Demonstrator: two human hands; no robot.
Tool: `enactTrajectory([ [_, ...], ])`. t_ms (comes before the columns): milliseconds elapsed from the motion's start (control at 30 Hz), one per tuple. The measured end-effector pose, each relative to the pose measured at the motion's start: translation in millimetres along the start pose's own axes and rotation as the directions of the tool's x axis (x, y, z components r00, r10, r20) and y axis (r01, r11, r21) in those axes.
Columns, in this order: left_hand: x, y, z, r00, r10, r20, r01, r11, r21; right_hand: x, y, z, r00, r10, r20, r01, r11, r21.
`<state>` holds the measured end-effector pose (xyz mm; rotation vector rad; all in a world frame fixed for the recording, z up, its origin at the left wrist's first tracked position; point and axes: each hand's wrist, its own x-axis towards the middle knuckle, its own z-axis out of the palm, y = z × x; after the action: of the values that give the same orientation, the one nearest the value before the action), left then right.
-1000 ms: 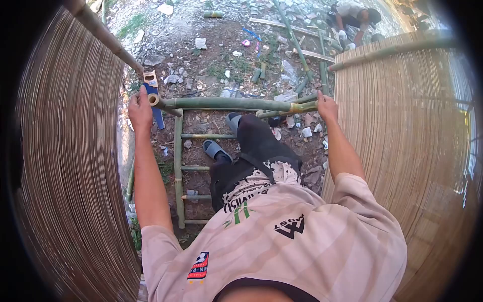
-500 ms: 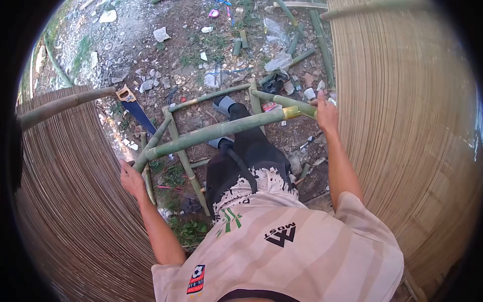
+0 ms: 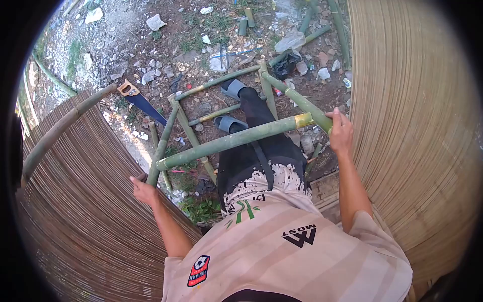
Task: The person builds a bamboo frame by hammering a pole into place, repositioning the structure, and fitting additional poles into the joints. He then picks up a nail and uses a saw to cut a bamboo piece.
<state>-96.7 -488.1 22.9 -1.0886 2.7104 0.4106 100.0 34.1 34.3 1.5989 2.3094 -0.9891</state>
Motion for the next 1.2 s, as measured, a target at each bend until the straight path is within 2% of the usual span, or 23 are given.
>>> enactTrajectory([
  [233,-2.5,1.9,0.4,1.000,0.005,0.003,-0.004,0.997,-0.076,3.4,-13.2,-4.2,1.000,0.017,0.023,-0.016,1.000,-0.023],
  [467,-6.9,10.7,-3.7,1.000,0.003,0.003,-0.003,1.000,0.017,1.3,-15.9,-5.0,1.000,-0.001,0.024,0.003,0.998,-0.062],
  [800,-4.5,5.5,-5.4,1.000,0.028,0.000,-0.028,1.000,0.013,0.2,-9.2,-3.0,1.000,-0.020,0.014,0.021,0.999,-0.041],
  [967,12.8,-13.5,6.4,0.999,0.047,0.003,-0.046,0.983,-0.179,4.0,4.0,-3.4,0.996,-0.081,0.048,0.085,0.993,-0.084],
  [1033,11.0,-14.5,4.5,0.988,0.143,-0.049,-0.151,0.951,-0.271,7.0,17.7,-0.9,0.992,-0.120,0.036,0.123,0.990,-0.067],
  [1067,7.5,-17.7,0.4,0.990,0.130,-0.055,-0.141,0.944,-0.300,5.7,23.4,-2.9,0.988,-0.156,-0.025,0.154,0.986,-0.062],
  [1100,2.6,-22.2,-7.3,0.967,0.154,-0.204,-0.220,0.907,-0.360,0.4,24.7,-7.6,0.978,-0.193,-0.083,0.189,0.980,-0.059],
  [1133,-1.0,-32.1,-14.1,0.921,0.156,-0.356,-0.303,0.862,-0.406,-16.4,13.9,-22.3,0.980,-0.187,-0.068,0.182,0.980,-0.075],
  [1200,-2.3,-68.7,-25.5,0.897,0.091,-0.434,-0.301,0.843,-0.446,-31.0,27.7,-39.5,0.967,-0.217,-0.133,0.211,0.976,-0.060],
])
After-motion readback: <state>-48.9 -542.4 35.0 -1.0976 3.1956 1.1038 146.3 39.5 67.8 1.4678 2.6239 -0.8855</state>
